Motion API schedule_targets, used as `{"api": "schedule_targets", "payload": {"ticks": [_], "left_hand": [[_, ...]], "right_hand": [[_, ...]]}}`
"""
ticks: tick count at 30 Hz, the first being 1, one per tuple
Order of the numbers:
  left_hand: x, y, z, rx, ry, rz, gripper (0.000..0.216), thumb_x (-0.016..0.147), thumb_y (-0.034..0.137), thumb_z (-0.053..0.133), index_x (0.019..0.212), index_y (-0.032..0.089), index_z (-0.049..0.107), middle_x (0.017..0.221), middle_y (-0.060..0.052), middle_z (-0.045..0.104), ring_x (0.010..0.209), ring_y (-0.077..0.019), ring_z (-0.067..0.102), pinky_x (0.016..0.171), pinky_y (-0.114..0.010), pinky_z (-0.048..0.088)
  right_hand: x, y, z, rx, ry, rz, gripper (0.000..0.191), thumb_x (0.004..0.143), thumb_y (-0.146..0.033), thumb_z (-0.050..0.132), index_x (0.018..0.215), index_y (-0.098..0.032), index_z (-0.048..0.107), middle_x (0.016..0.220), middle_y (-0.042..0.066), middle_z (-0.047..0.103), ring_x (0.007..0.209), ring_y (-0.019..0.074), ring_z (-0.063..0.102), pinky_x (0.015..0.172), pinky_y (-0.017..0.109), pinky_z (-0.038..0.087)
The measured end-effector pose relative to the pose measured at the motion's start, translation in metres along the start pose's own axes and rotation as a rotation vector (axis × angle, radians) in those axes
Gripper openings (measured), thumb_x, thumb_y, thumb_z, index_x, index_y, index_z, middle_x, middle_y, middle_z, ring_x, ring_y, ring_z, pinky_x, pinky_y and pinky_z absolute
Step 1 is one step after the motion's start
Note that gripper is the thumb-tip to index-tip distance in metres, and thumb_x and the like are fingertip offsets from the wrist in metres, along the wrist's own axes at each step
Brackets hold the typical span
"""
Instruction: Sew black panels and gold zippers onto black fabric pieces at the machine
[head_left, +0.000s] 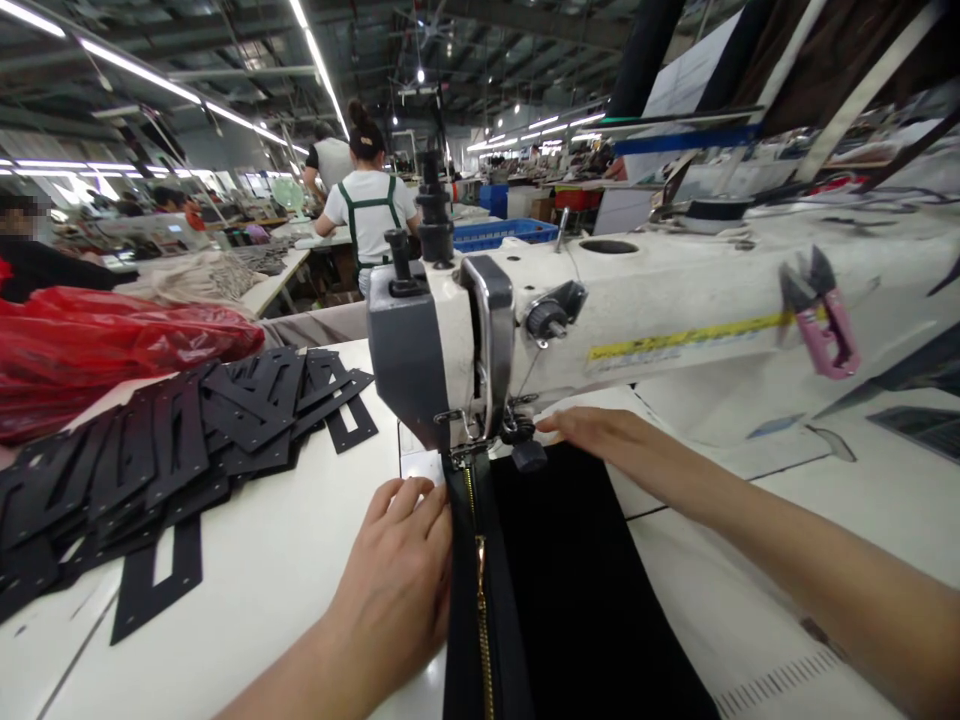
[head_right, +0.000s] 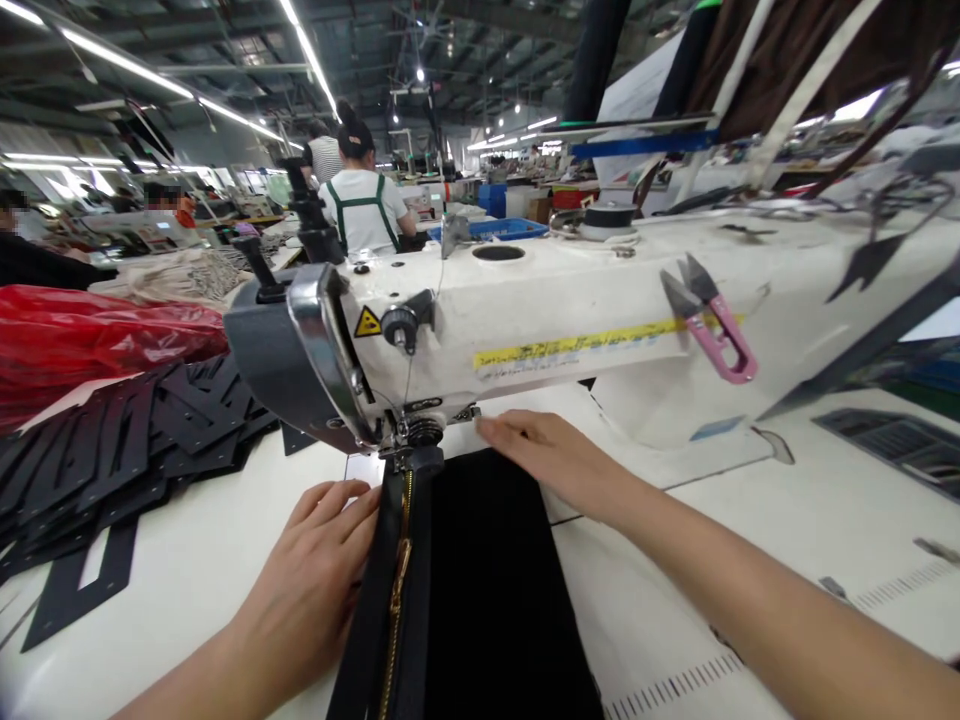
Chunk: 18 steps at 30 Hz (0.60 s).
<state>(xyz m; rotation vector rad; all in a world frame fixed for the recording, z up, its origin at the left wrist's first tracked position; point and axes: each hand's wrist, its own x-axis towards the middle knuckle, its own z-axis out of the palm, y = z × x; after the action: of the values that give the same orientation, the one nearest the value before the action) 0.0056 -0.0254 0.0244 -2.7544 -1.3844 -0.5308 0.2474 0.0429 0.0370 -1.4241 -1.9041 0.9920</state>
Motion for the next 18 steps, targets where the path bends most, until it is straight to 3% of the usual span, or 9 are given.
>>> {"api": "schedule_targets", "payload": {"ticks": [2, 4, 7, 10, 12, 15, 18], "left_hand": [[0.001, 0.000, -0.001, 0.008, -0.007, 0.007, 0.019, 0.071, 0.014, 0.046, 0.085, 0.016, 0.058, 0.093, -0.010, 0.059, 0.092, -0.0279, 0.049, 0.084, -0.046, 0.036], [0.004, 0.002, -0.003, 0.021, -0.015, 0.015, 0.016, 0.073, 0.015, 0.045, 0.082, 0.016, 0.058, 0.089, -0.010, 0.060, 0.089, -0.0277, 0.050, 0.082, -0.045, 0.037], [0.008, 0.004, -0.007, 0.036, -0.017, 0.008, 0.017, 0.075, 0.015, 0.043, 0.082, 0.015, 0.059, 0.085, -0.009, 0.061, 0.087, -0.0275, 0.051, 0.080, -0.045, 0.038], [0.008, 0.006, -0.008, 0.015, 0.011, -0.017, 0.018, 0.076, 0.015, 0.043, 0.084, 0.014, 0.059, 0.090, -0.010, 0.062, 0.088, -0.0274, 0.052, 0.080, -0.045, 0.039], [0.006, 0.007, -0.006, -0.006, 0.040, -0.045, 0.017, 0.075, 0.014, 0.044, 0.084, 0.015, 0.058, 0.094, -0.010, 0.062, 0.091, -0.0276, 0.052, 0.081, -0.046, 0.039], [0.000, 0.005, -0.002, -0.012, 0.089, -0.084, 0.022, 0.074, 0.015, 0.046, 0.093, 0.014, 0.055, 0.103, -0.011, 0.060, 0.098, -0.0282, 0.051, 0.086, -0.048, 0.039], [-0.005, 0.000, 0.004, 0.029, 0.151, -0.086, 0.042, 0.073, 0.016, 0.049, 0.114, 0.009, 0.046, 0.116, -0.016, 0.055, 0.109, -0.0289, 0.047, 0.090, -0.048, 0.039]], "right_hand": [[0.001, 0.005, 0.002, -0.192, 0.046, -0.090, 0.023, 0.080, -0.040, 0.052, 0.086, -0.021, 0.063, 0.088, 0.003, 0.067, 0.081, 0.0229, 0.060, 0.070, 0.032, 0.043], [0.004, 0.012, 0.006, -0.391, 0.105, -0.157, 0.011, 0.082, -0.029, 0.051, 0.080, -0.021, 0.059, 0.079, 0.001, 0.066, 0.074, 0.0199, 0.060, 0.066, 0.030, 0.043], [0.008, 0.019, 0.012, -0.563, 0.137, -0.212, 0.007, 0.083, -0.020, 0.050, 0.078, -0.020, 0.055, 0.073, 0.002, 0.064, 0.069, 0.0198, 0.059, 0.066, 0.031, 0.041], [0.003, 0.013, 0.016, -0.672, 0.201, -0.238, 0.005, 0.081, -0.019, 0.053, 0.077, -0.017, 0.055, 0.079, 0.008, 0.062, 0.079, 0.0271, 0.056, 0.074, 0.041, 0.039], [-0.005, 0.002, 0.023, -0.766, 0.299, -0.367, 0.010, 0.084, -0.017, 0.049, 0.077, -0.015, 0.057, 0.084, 0.012, 0.061, 0.084, 0.0298, 0.054, 0.075, 0.045, 0.039], [-0.019, -0.013, 0.043, -0.700, 0.318, -0.677, 0.020, 0.089, -0.018, 0.041, 0.087, -0.012, 0.060, 0.094, 0.014, 0.062, 0.092, 0.0273, 0.055, 0.082, 0.044, 0.044], [-0.026, -0.019, 0.065, -0.526, 0.184, -0.751, 0.031, 0.091, -0.018, 0.036, 0.108, -0.005, 0.058, 0.111, 0.018, 0.060, 0.107, 0.0260, 0.052, 0.093, 0.041, 0.044]]}}
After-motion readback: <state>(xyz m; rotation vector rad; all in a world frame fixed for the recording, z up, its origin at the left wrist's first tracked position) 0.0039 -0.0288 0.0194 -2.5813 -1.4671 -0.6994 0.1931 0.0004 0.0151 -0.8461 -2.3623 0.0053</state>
